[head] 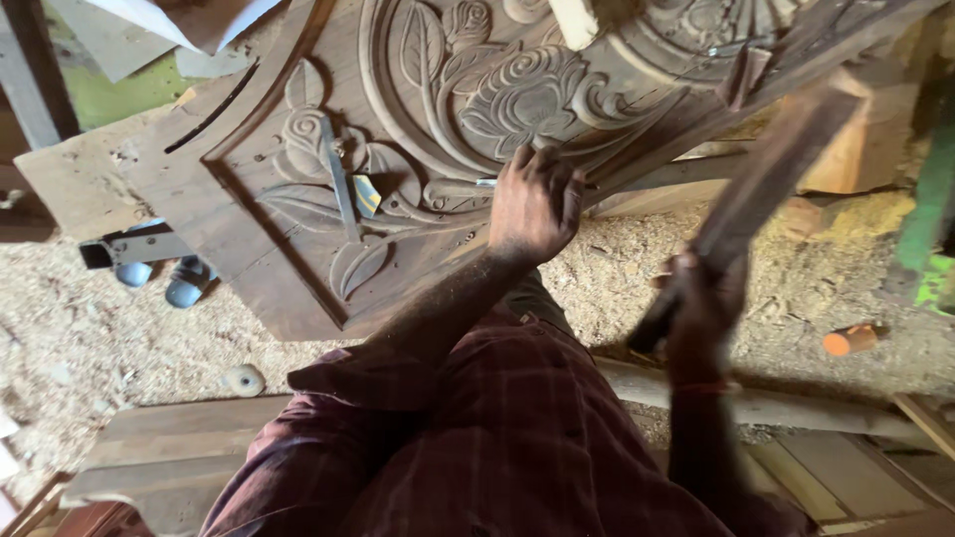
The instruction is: The person carves a floral design into a large wooden panel using a chisel and a wooden mallet. They repeatedly strike the chisel to shape the wood and occasionally brush away sawdust with their hand.
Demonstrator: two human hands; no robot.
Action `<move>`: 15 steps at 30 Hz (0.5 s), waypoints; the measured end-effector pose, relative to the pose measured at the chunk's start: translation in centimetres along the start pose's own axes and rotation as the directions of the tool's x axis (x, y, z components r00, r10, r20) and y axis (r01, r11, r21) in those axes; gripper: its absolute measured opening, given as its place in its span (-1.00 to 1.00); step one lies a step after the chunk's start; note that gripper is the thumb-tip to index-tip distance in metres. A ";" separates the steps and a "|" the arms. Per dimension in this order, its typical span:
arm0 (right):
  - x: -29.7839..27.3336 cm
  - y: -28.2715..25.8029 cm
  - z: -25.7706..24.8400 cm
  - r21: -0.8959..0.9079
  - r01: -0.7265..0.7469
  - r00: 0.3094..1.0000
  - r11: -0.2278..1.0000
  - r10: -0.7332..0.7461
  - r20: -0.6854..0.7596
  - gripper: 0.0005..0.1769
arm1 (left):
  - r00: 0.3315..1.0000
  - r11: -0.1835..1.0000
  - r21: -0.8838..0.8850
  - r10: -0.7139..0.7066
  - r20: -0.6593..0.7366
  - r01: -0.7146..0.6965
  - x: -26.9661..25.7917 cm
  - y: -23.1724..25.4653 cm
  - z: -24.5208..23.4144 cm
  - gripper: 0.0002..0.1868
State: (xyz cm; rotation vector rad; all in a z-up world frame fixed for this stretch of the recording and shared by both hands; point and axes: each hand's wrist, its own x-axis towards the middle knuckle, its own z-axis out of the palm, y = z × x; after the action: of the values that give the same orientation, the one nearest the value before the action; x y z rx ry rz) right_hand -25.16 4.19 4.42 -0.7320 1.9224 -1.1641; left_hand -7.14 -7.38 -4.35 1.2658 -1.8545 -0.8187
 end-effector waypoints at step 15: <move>-2.2 5.8 5.5 -0.089 0.086 0.996 0.992 -0.084 0.020 -0.01 | 0.999 0.998 -0.054 0.038 -0.034 -0.040 -0.1 0.1 -1.0 -0.73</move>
State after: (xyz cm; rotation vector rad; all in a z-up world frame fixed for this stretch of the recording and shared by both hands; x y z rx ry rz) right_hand -19.86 5.69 -1.76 -0.8763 1.9570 -1.1256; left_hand -6.31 -7.32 -3.77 1.1987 -1.8136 -0.8171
